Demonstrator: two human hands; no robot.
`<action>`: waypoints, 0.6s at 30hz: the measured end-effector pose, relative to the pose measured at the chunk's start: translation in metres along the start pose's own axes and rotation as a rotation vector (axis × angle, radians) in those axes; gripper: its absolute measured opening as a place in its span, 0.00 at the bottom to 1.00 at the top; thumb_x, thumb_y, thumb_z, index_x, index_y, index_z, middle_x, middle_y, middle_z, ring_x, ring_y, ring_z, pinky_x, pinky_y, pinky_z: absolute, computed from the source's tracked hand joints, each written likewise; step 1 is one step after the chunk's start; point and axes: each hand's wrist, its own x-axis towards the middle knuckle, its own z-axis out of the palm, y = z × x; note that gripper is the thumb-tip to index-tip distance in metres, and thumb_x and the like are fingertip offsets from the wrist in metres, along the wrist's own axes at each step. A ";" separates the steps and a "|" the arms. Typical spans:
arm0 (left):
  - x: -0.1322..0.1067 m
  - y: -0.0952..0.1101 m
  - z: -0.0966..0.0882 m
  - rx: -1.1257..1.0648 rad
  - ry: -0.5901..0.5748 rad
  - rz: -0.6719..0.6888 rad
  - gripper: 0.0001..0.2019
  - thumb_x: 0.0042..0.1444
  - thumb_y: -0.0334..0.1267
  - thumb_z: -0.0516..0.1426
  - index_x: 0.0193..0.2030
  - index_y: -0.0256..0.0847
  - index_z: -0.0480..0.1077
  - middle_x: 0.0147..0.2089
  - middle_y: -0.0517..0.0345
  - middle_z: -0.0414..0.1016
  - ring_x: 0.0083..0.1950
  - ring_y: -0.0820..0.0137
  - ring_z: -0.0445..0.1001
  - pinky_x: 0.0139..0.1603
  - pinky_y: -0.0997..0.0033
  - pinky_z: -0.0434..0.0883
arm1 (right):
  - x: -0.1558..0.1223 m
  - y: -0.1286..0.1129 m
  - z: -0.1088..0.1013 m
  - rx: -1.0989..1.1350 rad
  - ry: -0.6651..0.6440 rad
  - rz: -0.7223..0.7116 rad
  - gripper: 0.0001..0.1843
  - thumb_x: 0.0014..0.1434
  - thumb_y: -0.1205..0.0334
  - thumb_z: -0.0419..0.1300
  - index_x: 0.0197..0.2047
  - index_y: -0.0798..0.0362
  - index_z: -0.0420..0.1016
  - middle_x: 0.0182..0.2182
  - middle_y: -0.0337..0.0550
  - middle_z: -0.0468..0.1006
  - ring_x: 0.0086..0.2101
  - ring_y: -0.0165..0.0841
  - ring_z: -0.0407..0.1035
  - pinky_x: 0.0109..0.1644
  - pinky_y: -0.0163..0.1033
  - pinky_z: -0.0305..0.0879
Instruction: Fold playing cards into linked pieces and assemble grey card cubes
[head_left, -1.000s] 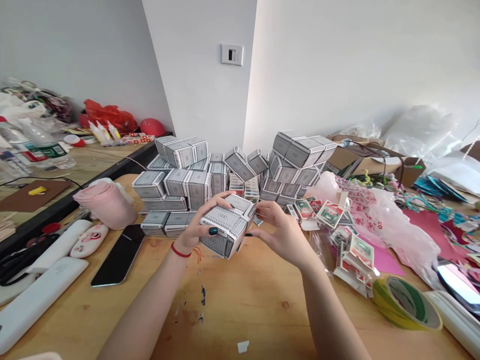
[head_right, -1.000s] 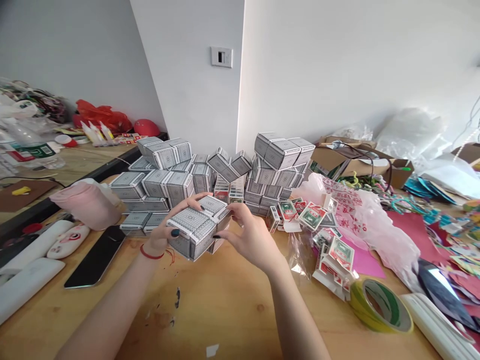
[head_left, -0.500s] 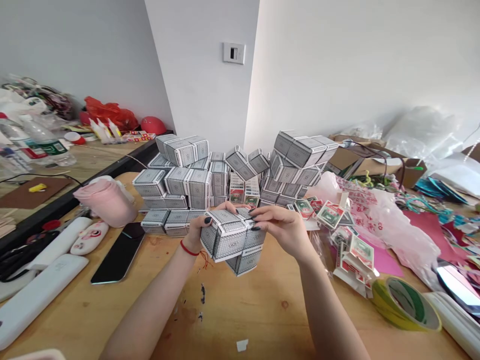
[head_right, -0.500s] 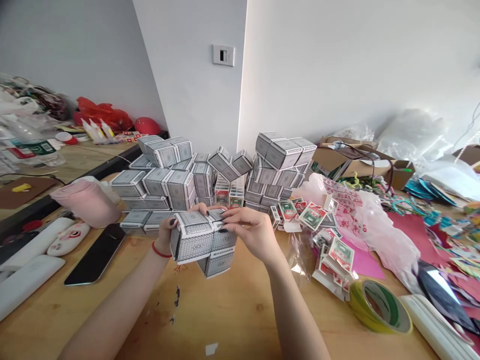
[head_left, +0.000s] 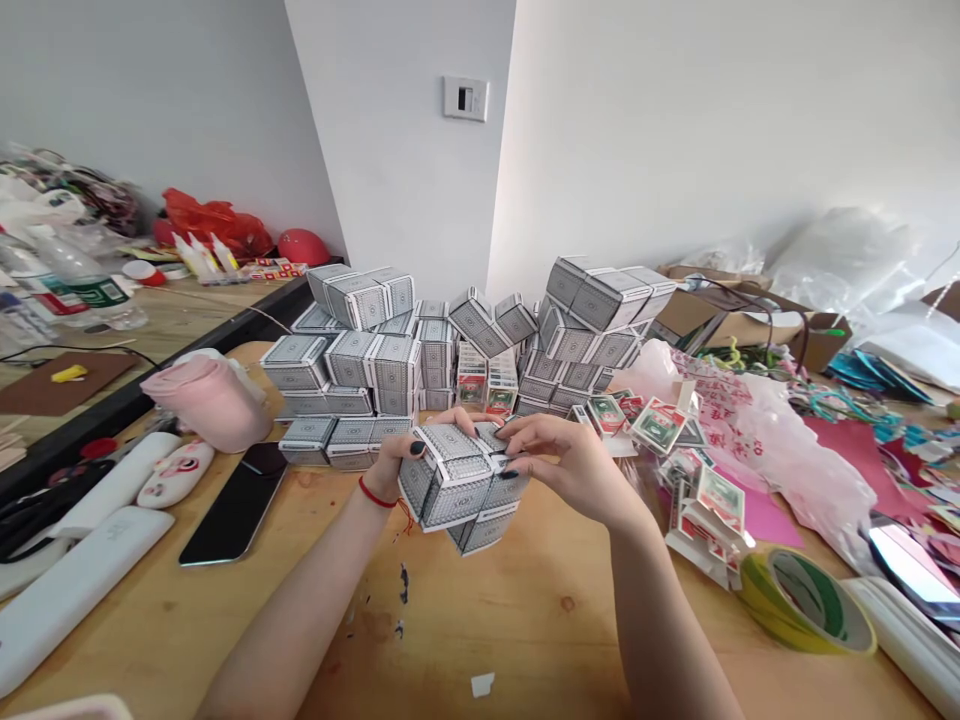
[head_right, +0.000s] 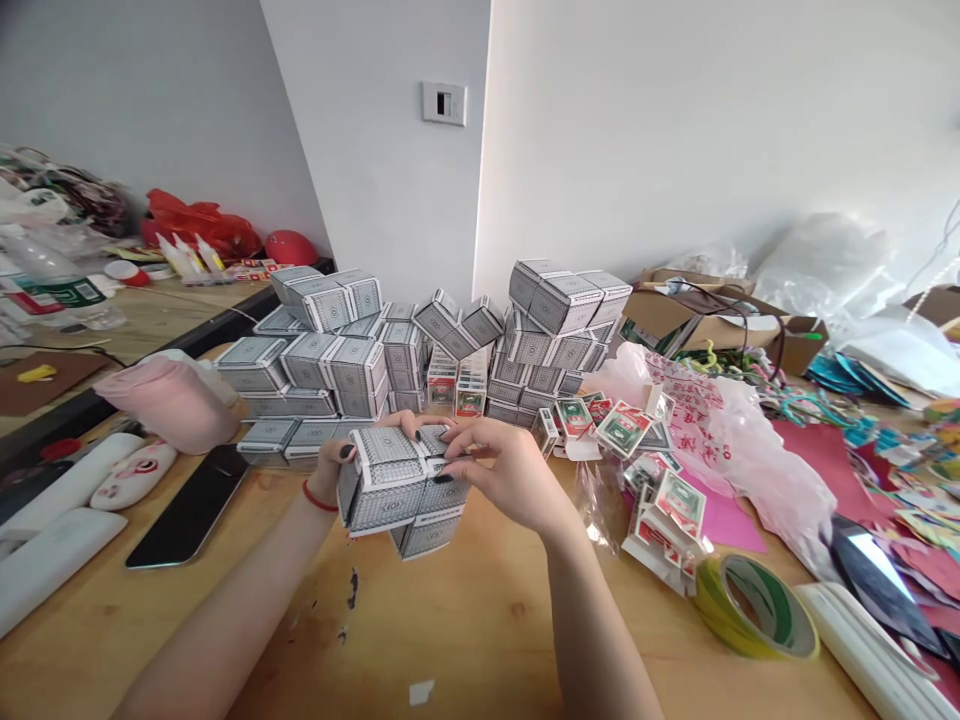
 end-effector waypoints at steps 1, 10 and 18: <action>0.000 0.000 -0.001 -0.018 -0.018 0.007 0.23 0.34 0.43 0.58 0.40 0.35 0.67 0.51 0.42 0.70 0.53 0.50 0.68 0.53 0.53 0.61 | -0.001 0.000 0.000 -0.012 0.002 0.005 0.03 0.49 0.64 0.64 0.30 0.51 0.75 0.39 0.43 0.77 0.43 0.35 0.71 0.45 0.41 0.71; -0.001 0.008 0.003 0.091 -0.018 -0.017 0.22 0.34 0.42 0.57 0.39 0.35 0.67 0.57 0.42 0.64 0.55 0.49 0.64 0.53 0.52 0.59 | 0.000 -0.001 0.005 -0.143 0.058 -0.023 0.02 0.51 0.66 0.60 0.30 0.51 0.74 0.35 0.41 0.77 0.38 0.34 0.72 0.40 0.39 0.71; -0.003 0.015 0.003 0.145 -0.034 -0.023 0.21 0.32 0.42 0.59 0.37 0.37 0.67 0.53 0.44 0.66 0.54 0.51 0.65 0.53 0.54 0.60 | -0.002 -0.009 0.015 -0.201 0.141 -0.153 0.08 0.52 0.72 0.58 0.26 0.52 0.75 0.33 0.42 0.78 0.36 0.33 0.72 0.39 0.37 0.69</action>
